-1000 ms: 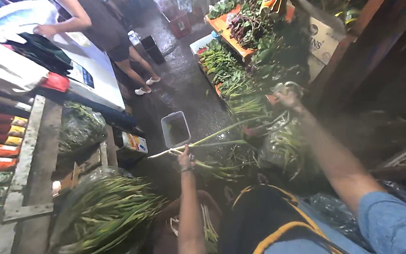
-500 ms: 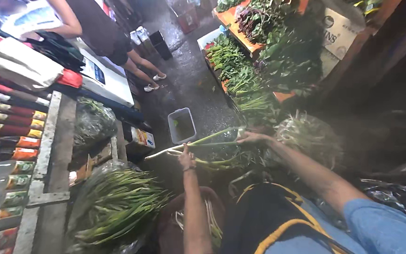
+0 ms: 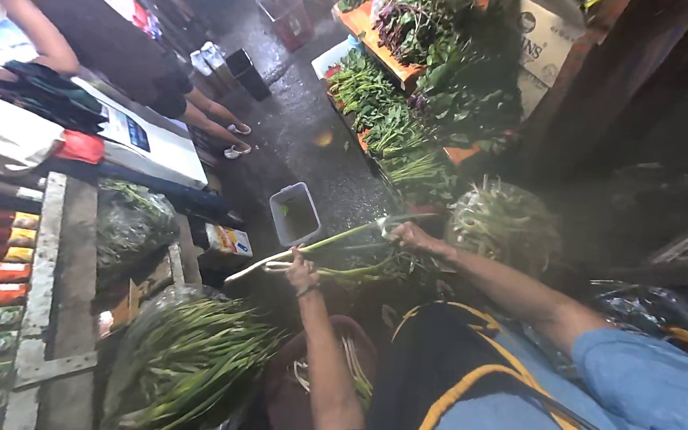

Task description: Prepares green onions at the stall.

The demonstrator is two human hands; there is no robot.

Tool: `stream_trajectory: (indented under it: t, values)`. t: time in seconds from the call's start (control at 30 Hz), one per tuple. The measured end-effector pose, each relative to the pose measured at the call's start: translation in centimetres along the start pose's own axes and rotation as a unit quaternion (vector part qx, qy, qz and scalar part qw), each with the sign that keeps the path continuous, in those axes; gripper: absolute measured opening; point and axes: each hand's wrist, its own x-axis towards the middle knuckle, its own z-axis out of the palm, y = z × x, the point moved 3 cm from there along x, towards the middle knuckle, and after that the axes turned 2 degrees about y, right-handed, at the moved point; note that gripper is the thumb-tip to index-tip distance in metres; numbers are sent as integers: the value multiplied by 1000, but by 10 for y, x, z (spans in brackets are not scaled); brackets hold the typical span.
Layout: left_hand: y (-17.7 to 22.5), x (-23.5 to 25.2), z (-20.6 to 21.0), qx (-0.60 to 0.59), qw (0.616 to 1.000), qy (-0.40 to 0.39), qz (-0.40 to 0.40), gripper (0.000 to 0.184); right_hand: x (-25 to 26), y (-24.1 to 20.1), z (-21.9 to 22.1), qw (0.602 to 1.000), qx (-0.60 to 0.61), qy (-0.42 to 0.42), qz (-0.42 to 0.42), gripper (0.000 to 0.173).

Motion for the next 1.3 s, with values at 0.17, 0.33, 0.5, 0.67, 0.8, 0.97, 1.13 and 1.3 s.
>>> stream_trajectory:
  t: [0.17,0.33,0.5,0.67,0.8,0.97,1.13,1.3]
  values:
    - [19,9,-23,-12,999,-22,28,15,-20,100,-20,974,132,93,159,44]
    - [23,-2,-20,5,999,-26,22,15,-41,153,-48,806,458,233,294,15]
    - [13,-7,-4,39,998,-53,24,14,-21,135,-60,826,528,45,192,27]
    - [12,-9,11,89,993,-59,57,17,-19,98,-51,904,379,-157,120,34]
    - [14,-11,15,116,988,-49,92,18,-40,79,-56,915,367,-142,85,26]
    - [8,-26,13,139,984,-40,106,18,-56,88,-59,942,309,-123,39,26]
    - [-9,-50,19,165,983,-34,79,18,-60,74,-64,995,55,-81,7,26]
    - [-9,-62,14,128,989,-3,70,17,-56,105,-66,998,-30,-17,52,30]
